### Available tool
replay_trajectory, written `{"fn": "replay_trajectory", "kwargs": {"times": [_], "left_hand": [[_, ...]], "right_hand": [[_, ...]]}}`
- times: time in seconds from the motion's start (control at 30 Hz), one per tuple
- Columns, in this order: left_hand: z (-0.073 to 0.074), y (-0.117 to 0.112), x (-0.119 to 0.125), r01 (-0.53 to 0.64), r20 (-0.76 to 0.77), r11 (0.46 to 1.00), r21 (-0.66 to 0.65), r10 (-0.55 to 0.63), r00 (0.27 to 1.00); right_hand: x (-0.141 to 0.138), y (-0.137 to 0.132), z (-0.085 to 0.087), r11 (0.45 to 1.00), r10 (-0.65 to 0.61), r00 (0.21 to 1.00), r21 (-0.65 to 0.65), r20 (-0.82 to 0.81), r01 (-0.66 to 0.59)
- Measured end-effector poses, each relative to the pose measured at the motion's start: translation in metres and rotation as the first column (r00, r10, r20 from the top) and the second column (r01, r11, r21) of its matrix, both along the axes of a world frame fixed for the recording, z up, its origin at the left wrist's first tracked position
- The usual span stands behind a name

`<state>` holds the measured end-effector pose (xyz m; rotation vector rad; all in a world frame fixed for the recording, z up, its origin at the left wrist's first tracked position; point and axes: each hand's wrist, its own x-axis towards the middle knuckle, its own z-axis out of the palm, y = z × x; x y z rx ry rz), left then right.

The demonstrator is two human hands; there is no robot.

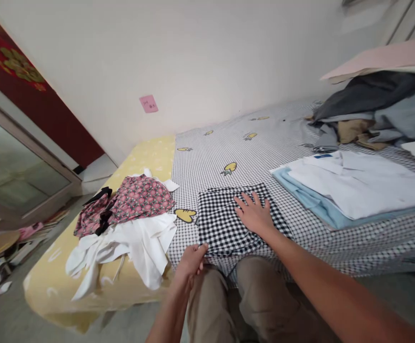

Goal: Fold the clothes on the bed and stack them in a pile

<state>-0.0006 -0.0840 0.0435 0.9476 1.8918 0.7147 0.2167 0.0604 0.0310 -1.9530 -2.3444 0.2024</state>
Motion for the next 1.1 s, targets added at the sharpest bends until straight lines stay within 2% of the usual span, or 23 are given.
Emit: {"fn": "replay_trajectory", "kwargs": {"times": [0.1,0.13,0.2,0.27,0.33,0.43,0.53,0.6,0.7,0.77,0.9,1.0,1.1], "left_hand": [[0.016,0.002,-0.004,-0.063,-0.206,0.997,0.045,0.071,0.976],[0.024,0.004,-0.005,-0.088,-0.298,0.993,0.082,0.109,0.948],[0.041,0.011,-0.004,-0.083,-0.500,0.977,0.198,0.174,0.849],[0.056,0.024,0.005,0.027,-0.670,0.945,0.327,0.211,0.712],[0.063,0.044,0.021,0.183,-0.761,0.906,0.382,0.196,0.619],[0.055,0.079,0.046,0.346,-0.816,0.891,0.294,0.046,0.576],[0.030,0.107,0.056,0.425,-0.802,0.900,0.100,-0.180,0.569],[0.012,0.117,0.054,0.405,-0.798,0.914,0.031,-0.221,0.561],[-0.005,0.123,0.048,0.347,-0.818,0.938,0.022,-0.183,0.546],[-0.008,0.123,0.046,0.344,-0.826,0.939,0.009,-0.187,0.532],[-0.004,0.123,0.048,0.353,-0.844,0.936,-0.009,-0.196,0.499],[-0.001,0.124,0.050,0.336,-0.844,0.941,-0.043,-0.214,0.492],[0.001,0.125,0.051,0.306,-0.837,0.949,-0.081,-0.231,0.495]], "right_hand": [[-0.001,-0.001,0.001,1.000,-0.001,1.000,0.003,-0.008,0.001],[-0.001,-0.001,0.000,1.000,0.000,1.000,0.007,-0.014,0.000],[-0.001,0.000,-0.002,1.000,0.007,0.999,0.026,-0.032,-0.006],[-0.001,0.000,-0.005,0.999,0.013,0.999,0.048,-0.050,-0.010],[-0.001,0.001,-0.006,0.999,0.016,0.998,0.049,-0.058,-0.014],[-0.001,0.000,-0.006,0.998,0.021,0.998,0.055,-0.053,-0.019],[-0.001,-0.001,-0.004,0.995,0.029,0.998,0.093,-0.049,-0.024],[0.000,-0.001,-0.003,0.996,0.029,0.998,0.088,-0.053,-0.024],[-0.002,-0.001,-0.001,0.998,0.031,0.997,0.056,-0.064,-0.027],[-0.002,-0.001,0.000,0.999,0.033,0.996,0.044,-0.078,-0.030],[0.010,0.001,-0.003,0.996,0.087,0.989,0.040,-0.119,-0.082],[0.036,0.003,-0.010,0.986,0.166,0.974,0.030,-0.155,-0.163],[0.067,0.002,-0.017,0.988,0.149,0.974,0.068,-0.171,-0.139]]}}
